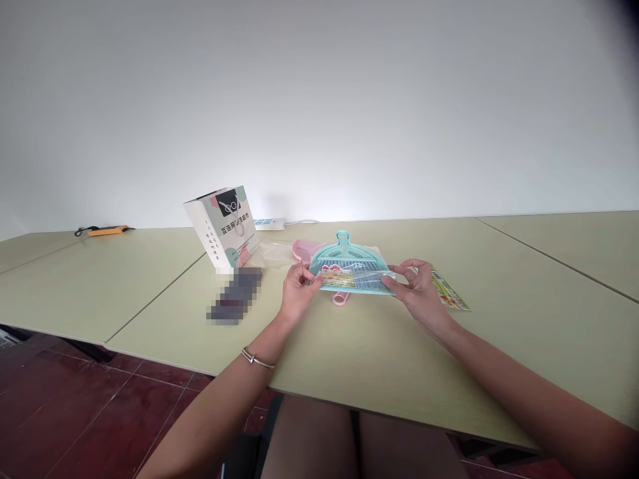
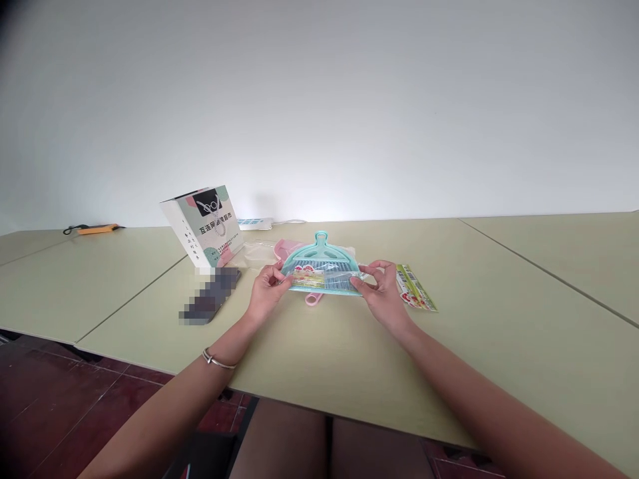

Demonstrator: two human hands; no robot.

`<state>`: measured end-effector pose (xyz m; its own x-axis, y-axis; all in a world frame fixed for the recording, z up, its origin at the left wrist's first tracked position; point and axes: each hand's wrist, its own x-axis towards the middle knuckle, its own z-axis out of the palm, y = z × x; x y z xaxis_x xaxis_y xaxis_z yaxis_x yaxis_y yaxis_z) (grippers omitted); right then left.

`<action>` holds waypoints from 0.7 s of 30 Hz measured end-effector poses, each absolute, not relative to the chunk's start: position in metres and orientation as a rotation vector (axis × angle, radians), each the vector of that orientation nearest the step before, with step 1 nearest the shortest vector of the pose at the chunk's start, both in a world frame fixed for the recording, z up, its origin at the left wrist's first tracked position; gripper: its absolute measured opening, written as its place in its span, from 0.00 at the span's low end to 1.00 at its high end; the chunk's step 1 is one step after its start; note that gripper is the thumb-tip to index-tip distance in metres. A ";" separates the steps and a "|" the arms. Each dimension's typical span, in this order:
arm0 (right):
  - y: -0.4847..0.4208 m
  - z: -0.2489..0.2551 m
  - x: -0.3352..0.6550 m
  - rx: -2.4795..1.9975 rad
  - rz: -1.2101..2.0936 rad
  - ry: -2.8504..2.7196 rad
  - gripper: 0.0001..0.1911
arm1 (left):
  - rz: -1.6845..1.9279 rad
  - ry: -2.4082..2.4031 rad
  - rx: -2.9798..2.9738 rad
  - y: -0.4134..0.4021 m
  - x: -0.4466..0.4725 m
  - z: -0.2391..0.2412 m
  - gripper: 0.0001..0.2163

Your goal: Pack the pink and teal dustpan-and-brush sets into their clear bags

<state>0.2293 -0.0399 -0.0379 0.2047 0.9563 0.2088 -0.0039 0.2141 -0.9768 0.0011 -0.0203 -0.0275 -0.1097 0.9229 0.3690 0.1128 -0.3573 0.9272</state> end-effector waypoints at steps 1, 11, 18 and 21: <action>-0.040 -0.038 0.229 -1.108 0.947 -1.127 0.34 | 1.538 1.139 1.473 -0.022 0.001 -0.026 0.12; -0.046 -0.038 0.222 -1.270 0.914 -1.289 0.39 | 1.216 0.801 1.389 -0.040 0.007 -0.020 0.37; -0.045 -0.036 0.231 -1.195 0.830 -1.436 0.32 | 1.009 0.750 1.369 -0.036 0.003 -0.015 0.29; -0.045 -0.034 0.234 -1.160 0.848 -1.506 0.30 | 1.020 0.801 1.330 -0.036 0.002 -0.014 0.26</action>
